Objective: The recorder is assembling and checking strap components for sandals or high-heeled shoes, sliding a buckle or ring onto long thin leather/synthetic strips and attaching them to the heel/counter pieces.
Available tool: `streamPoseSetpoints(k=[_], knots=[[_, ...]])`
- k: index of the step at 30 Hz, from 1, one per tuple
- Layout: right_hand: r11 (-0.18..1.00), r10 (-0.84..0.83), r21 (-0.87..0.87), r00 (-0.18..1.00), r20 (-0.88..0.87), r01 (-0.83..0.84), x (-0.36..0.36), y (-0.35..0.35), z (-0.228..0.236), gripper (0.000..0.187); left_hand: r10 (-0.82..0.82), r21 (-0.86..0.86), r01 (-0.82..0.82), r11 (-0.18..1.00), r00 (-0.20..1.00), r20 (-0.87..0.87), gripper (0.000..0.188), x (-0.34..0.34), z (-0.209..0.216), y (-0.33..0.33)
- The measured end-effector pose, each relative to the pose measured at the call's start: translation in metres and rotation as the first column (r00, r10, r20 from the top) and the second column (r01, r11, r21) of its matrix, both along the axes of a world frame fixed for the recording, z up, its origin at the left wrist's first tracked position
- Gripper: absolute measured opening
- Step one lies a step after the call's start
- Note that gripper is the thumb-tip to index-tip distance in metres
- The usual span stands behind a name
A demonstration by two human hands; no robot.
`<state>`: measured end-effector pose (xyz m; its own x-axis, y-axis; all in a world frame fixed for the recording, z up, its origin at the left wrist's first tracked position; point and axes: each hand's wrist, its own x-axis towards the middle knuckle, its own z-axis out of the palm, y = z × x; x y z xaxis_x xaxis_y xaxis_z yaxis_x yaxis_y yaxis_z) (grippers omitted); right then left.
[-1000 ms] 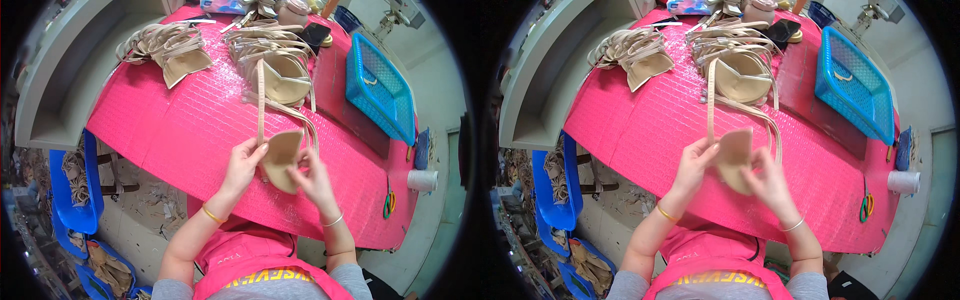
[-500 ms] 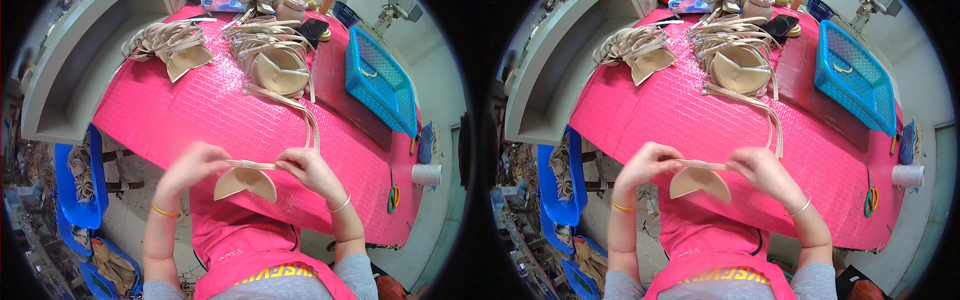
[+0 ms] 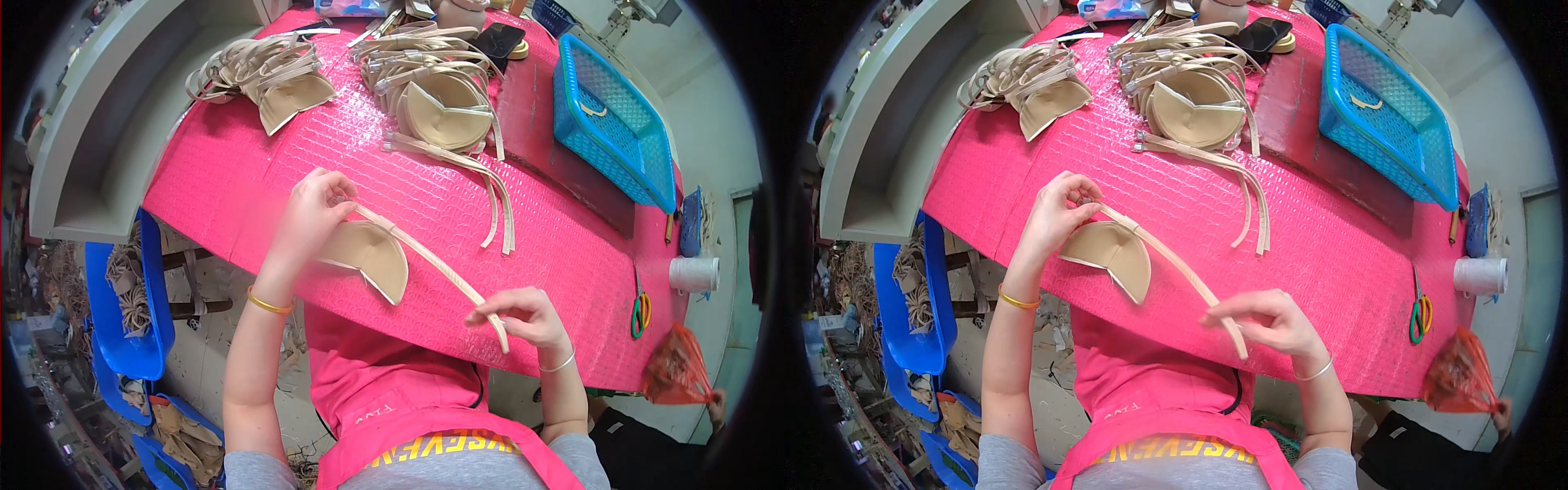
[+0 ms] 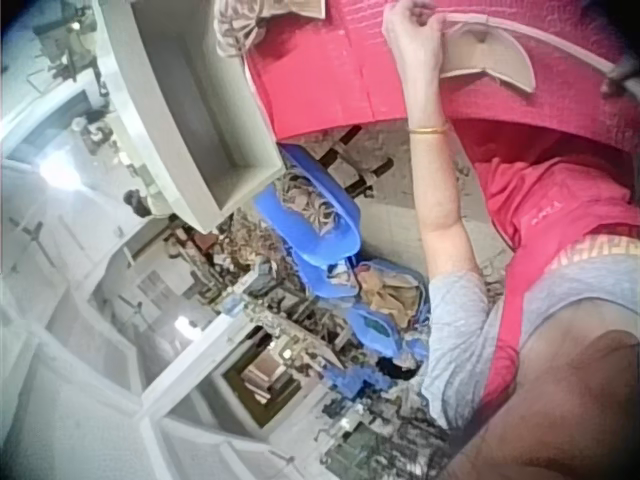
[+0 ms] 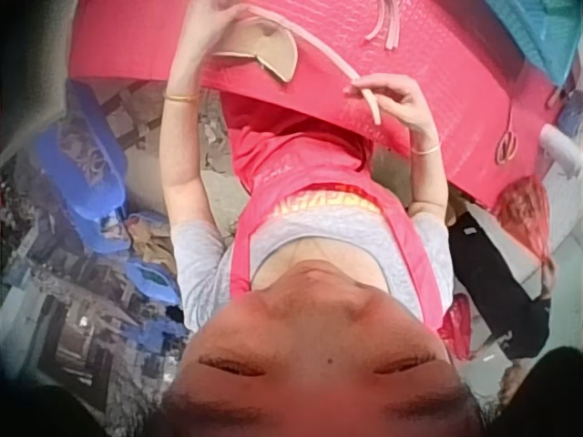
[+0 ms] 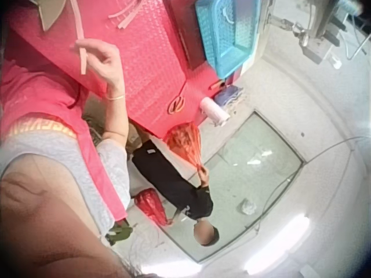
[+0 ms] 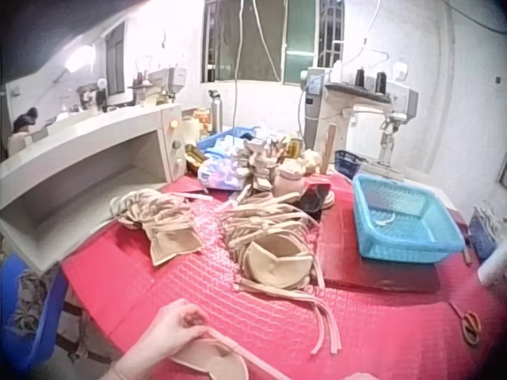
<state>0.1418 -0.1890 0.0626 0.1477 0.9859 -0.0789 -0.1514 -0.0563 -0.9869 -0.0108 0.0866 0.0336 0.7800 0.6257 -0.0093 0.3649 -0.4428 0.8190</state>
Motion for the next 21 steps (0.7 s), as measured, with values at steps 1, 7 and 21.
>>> streamPoseSetpoints(k=[1, 7, 21], knots=[[0.998, 0.065, 0.015, 0.984, 0.165, -0.068, 0.005, 0.005, -0.002, 0.036, -0.015, 0.041, 0.017, 0.999, 0.998, -0.053, 0.015, 0.001, 0.001, -0.001], [0.952, -0.266, 0.1, 0.616, 0.742, 0.289, 0.05, 0.063, 0.0, 0.031, -0.181, 0.659, 0.207, 0.723, 0.978, -0.109, 0.034, -0.003, -0.006, -0.024], [0.956, -0.013, -0.072, 0.286, 0.958, 0.284, 0.117, 0.166, -0.023, 0.039, -0.219, -0.066, 0.211, 0.975, 0.967, -0.133, 0.026, -0.02, 0.008, -0.032]])
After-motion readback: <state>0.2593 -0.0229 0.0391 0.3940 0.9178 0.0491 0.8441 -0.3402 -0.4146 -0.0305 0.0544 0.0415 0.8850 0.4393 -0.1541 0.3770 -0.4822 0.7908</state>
